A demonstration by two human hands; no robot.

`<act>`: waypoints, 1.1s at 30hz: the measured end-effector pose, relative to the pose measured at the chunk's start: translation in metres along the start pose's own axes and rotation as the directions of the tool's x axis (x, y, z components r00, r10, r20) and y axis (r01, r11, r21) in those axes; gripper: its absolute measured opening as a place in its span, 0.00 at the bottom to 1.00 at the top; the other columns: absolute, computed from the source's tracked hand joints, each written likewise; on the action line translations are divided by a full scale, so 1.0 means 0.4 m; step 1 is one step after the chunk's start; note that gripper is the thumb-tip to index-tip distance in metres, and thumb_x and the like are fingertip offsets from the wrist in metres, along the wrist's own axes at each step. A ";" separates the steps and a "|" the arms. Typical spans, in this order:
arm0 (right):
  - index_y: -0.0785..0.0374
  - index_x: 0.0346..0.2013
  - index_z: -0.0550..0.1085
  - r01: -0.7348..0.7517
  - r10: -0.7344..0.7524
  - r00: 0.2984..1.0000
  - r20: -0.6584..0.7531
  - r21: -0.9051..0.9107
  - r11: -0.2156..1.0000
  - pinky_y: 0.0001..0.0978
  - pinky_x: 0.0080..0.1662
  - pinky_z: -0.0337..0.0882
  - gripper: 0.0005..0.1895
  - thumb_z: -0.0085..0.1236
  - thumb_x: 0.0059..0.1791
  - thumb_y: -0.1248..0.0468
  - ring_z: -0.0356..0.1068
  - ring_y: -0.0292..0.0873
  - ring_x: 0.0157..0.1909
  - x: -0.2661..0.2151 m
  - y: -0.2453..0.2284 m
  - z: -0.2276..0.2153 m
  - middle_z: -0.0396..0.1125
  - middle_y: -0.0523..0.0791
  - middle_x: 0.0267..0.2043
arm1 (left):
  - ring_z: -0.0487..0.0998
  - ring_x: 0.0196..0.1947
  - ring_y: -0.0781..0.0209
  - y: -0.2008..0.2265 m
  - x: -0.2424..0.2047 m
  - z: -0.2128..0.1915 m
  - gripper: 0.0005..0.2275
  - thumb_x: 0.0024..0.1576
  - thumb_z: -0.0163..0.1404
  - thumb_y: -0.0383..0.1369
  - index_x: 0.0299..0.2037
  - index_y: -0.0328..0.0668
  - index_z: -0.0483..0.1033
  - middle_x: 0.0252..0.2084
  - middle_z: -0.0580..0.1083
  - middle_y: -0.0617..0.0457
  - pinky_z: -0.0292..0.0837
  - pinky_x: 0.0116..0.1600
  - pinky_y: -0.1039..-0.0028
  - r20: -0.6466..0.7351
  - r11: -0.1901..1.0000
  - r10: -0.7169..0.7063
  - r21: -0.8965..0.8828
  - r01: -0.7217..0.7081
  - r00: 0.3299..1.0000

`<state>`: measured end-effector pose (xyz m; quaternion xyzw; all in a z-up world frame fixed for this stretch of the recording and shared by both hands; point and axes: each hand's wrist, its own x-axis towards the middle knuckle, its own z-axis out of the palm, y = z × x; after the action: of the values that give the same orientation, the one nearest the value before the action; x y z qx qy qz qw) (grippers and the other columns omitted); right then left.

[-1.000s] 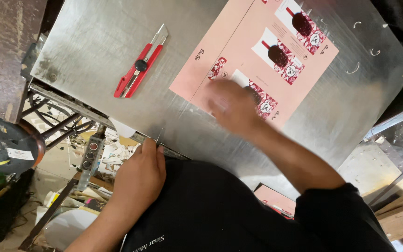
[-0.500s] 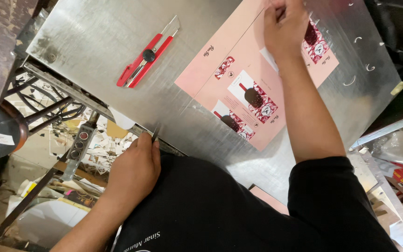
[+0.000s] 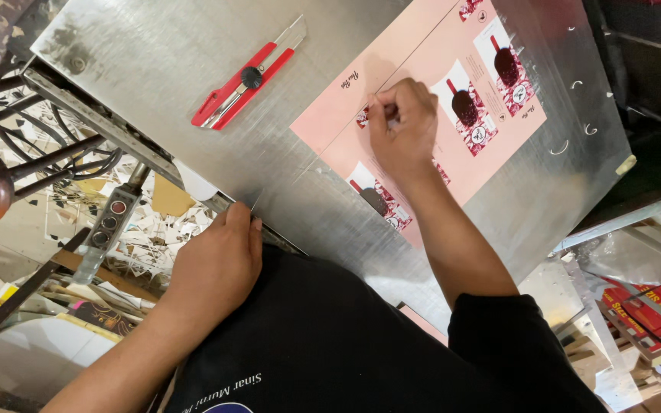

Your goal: The person uses a red utility knife and a metal ruler to cut a large pink sheet of paper on a metal table. They align the ruler along the paper and slice through it, then remove the cut strip and repeat the process to separate the sheet into smaller sections.

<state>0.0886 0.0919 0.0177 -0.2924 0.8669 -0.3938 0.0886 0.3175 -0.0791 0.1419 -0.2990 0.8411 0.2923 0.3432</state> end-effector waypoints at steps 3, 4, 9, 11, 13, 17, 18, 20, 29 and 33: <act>0.56 0.28 0.73 0.120 -0.118 0.991 -0.057 0.023 0.993 0.37 0.41 0.63 0.08 0.63 0.47 0.71 0.66 0.43 0.28 -0.039 -0.012 0.030 0.64 0.40 0.23 | 0.83 0.35 0.34 0.025 -0.002 -0.033 0.13 0.68 0.38 0.42 0.41 0.42 0.69 0.33 0.76 0.40 0.79 0.38 0.48 0.081 0.996 -0.037 0.080 0.030 0.996; 0.56 0.29 0.74 0.133 -0.132 0.991 -0.036 0.025 0.991 0.36 0.40 0.63 0.07 0.64 0.47 0.69 0.66 0.43 0.28 -0.049 -0.017 0.036 0.63 0.39 0.23 | 0.83 0.35 0.34 0.023 -0.001 -0.032 0.13 0.68 0.37 0.42 0.41 0.42 0.69 0.33 0.76 0.41 0.79 0.39 0.48 0.098 0.996 -0.038 0.081 0.030 0.994; 0.62 0.30 0.74 0.068 -0.063 0.997 -0.046 0.122 0.990 0.35 0.34 0.67 0.05 0.61 0.48 0.72 0.66 0.48 0.28 -0.023 0.023 0.023 0.63 0.45 0.24 | 0.83 0.35 0.34 0.016 -0.012 -0.036 0.13 0.68 0.38 0.43 0.41 0.43 0.69 0.33 0.75 0.41 0.79 0.39 0.47 0.092 0.997 -0.039 0.069 0.033 0.995; 0.59 0.29 0.74 0.071 -0.067 0.992 -0.112 0.035 0.997 0.33 0.33 0.64 0.07 0.62 0.49 0.72 0.64 0.45 0.26 -0.015 0.020 0.026 0.62 0.42 0.23 | 0.83 0.35 0.33 0.012 -0.019 -0.044 0.13 0.68 0.37 0.42 0.41 0.42 0.69 0.34 0.76 0.40 0.78 0.39 0.47 0.088 0.997 -0.065 0.044 0.061 0.994; 0.57 0.30 0.73 0.118 -0.116 0.990 -0.086 0.014 0.993 0.36 0.36 0.64 0.07 0.63 0.48 0.70 0.65 0.45 0.28 -0.032 -0.006 0.032 0.63 0.41 0.24 | 0.83 0.36 0.33 0.007 -0.017 -0.044 0.13 0.68 0.37 0.42 0.42 0.42 0.69 0.34 0.76 0.40 0.78 0.39 0.47 0.090 0.997 -0.067 0.033 0.064 0.994; 0.56 0.30 0.73 0.118 -0.119 0.993 0.006 0.083 0.990 0.38 0.42 0.61 0.06 0.61 0.48 0.70 0.64 0.43 0.30 -0.088 -0.085 0.047 0.63 0.39 0.24 | 0.83 0.35 0.36 0.006 -0.015 -0.020 0.13 0.68 0.37 0.42 0.41 0.42 0.69 0.34 0.76 0.42 0.79 0.39 0.50 0.086 0.999 -0.030 0.024 0.028 0.996; 0.56 0.30 0.73 0.122 -0.123 0.992 0.007 0.085 0.989 0.38 0.42 0.61 0.06 0.61 0.48 0.70 0.64 0.43 0.30 -0.106 -0.098 0.055 0.63 0.39 0.24 | 0.83 0.35 0.36 0.008 -0.016 -0.015 0.13 0.68 0.37 0.42 0.41 0.42 0.69 0.34 0.76 0.42 0.79 0.39 0.50 0.083 0.999 -0.032 0.021 0.030 0.996; 0.54 0.30 0.73 0.199 -0.203 0.977 0.065 0.058 0.978 0.39 0.43 0.61 0.06 0.63 0.49 0.63 0.66 0.46 0.31 -0.140 -0.123 0.073 0.64 0.39 0.25 | 0.83 0.34 0.36 0.011 -0.015 -0.006 0.15 0.68 0.34 0.45 0.42 0.44 0.69 0.33 0.76 0.43 0.79 0.38 0.50 0.087 1.000 -0.014 0.007 0.014 0.996; 0.74 0.70 0.62 0.091 0.000 0.967 0.254 -0.347 0.933 0.64 0.71 0.41 0.37 0.52 0.58 0.47 0.42 0.68 0.77 -0.101 -0.090 -0.005 0.53 0.62 0.75 | 0.83 0.38 0.32 0.000 -0.011 -0.037 0.15 0.67 0.37 0.45 0.43 0.42 0.69 0.37 0.76 0.39 0.78 0.41 0.47 0.136 0.998 -0.068 0.025 0.065 0.988; 0.66 0.78 0.36 -0.183 0.410 0.840 0.354 -0.527 0.830 0.60 0.75 0.22 0.48 0.34 0.58 0.35 0.20 0.55 0.82 0.049 -0.066 -0.037 0.29 0.54 0.83 | 0.76 0.34 0.26 -0.011 -0.009 0.009 0.12 0.66 0.41 0.44 0.41 0.45 0.62 0.39 0.74 0.42 0.67 0.34 0.38 0.056 0.998 -0.055 -0.036 0.057 0.997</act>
<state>0.0786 0.0761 0.0486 -0.2461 0.9264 -0.0715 0.2758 0.3241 -0.0784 0.1410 -0.3209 0.8170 0.3064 0.3684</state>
